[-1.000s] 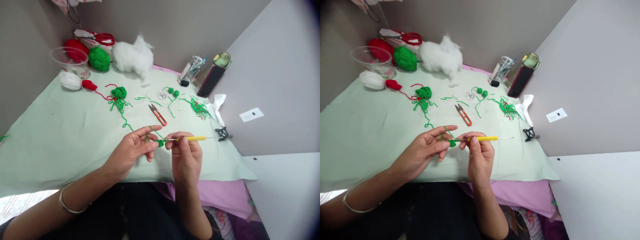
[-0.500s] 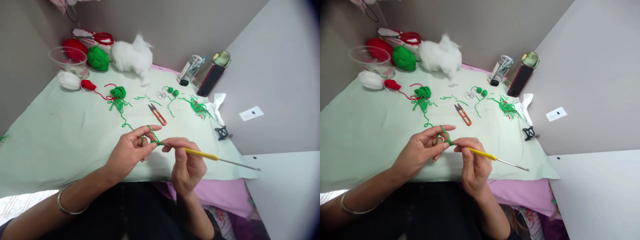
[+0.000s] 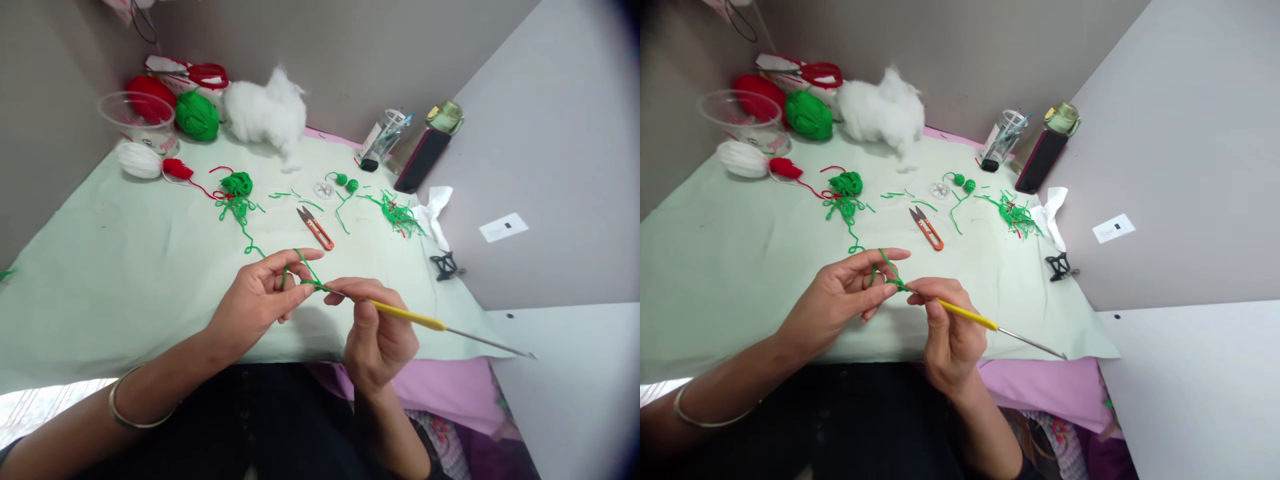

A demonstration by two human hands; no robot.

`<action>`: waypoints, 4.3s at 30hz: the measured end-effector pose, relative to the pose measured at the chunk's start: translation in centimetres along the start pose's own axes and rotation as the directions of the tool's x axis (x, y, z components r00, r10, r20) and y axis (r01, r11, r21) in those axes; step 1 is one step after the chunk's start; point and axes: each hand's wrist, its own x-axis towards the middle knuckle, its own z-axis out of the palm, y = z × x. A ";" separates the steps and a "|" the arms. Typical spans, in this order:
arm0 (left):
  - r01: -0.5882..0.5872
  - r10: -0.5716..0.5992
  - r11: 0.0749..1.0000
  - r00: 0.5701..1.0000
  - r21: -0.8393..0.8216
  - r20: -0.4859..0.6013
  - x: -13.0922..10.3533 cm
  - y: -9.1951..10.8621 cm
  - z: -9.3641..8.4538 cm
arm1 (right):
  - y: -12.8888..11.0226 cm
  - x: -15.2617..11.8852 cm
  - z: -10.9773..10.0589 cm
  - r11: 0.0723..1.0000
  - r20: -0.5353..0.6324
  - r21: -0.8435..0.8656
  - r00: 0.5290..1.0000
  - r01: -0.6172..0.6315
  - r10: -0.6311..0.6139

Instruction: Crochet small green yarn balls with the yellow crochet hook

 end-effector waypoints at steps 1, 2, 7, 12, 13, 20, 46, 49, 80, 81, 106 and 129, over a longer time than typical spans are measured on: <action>0.001 -0.001 1.000 1.000 0.005 -0.003 0.0 0.1 0.0 | 0.0 0.0 0.0 1.000 0.007 -0.012 1.000 0.009 -0.009; 0.001 -0.001 1.000 1.000 0.009 -0.005 0.0 0.1 0.0 | -0.1 0.0 -0.1 1.000 0.011 -0.022 1.000 0.016 -0.016; 0.002 -0.001 0.999 1.000 0.041 -0.025 -0.2 0.5 0.1 | 0.0 0.0 -0.2 0.998 0.043 -0.056 0.999 0.035 -0.032; -0.025 0.039 0.992 0.994 0.127 -0.106 -0.2 0.3 0.5 | 0.4 -0.1 -0.2 0.979 0.107 -0.150 0.987 0.138 -0.123; -0.029 0.046 0.990 0.991 0.140 -0.124 -0.2 0.3 0.6 | 0.5 -0.2 -0.3 0.968 0.123 -0.186 0.982 0.167 -0.146; -0.006 0.022 0.994 0.988 0.106 -0.154 0.1 0.6 0.5 | 1.1 -1.1 -0.2 0.864 0.189 -0.364 0.936 0.348 -0.297; 0.239 -0.205 0.857 0.971 -0.457 0.122 0.8 0.1 0.9 | 1.1 -0.2 0.8 0.939 0.041 -0.290 0.983 0.183 -0.178; 0.232 -0.199 0.838 0.973 -0.494 0.119 1.1 0.3 0.5 | 1.1 0.5 0.4 0.997 -0.057 -0.075 0.998 -0.035 0.031; 0.100 -0.120 0.960 0.991 -0.260 -0.062 0.5 -0.1 0.9 | 0.7 0.3 0.8 0.990 -0.134 0.044 0.981 -0.132 0.137; 0.102 -0.121 0.961 0.991 -0.257 -0.059 0.5 -0.2 0.9 | 0.7 0.2 0.8 0.995 -0.129 -0.014 0.987 -0.094 0.091; 0.146 -0.151 0.958 0.988 -0.246 -0.004 0.5 0.3 0.7 | 1.7 0.4 0.4 0.853 -0.005 0.371 0.918 -0.366 0.396; 0.237 -0.213 0.864 0.972 -0.445 0.104 0.7 0.7 0.2 | 1.3 0.0 0.7 0.998 -0.092 0.026 0.994 -0.055 0.058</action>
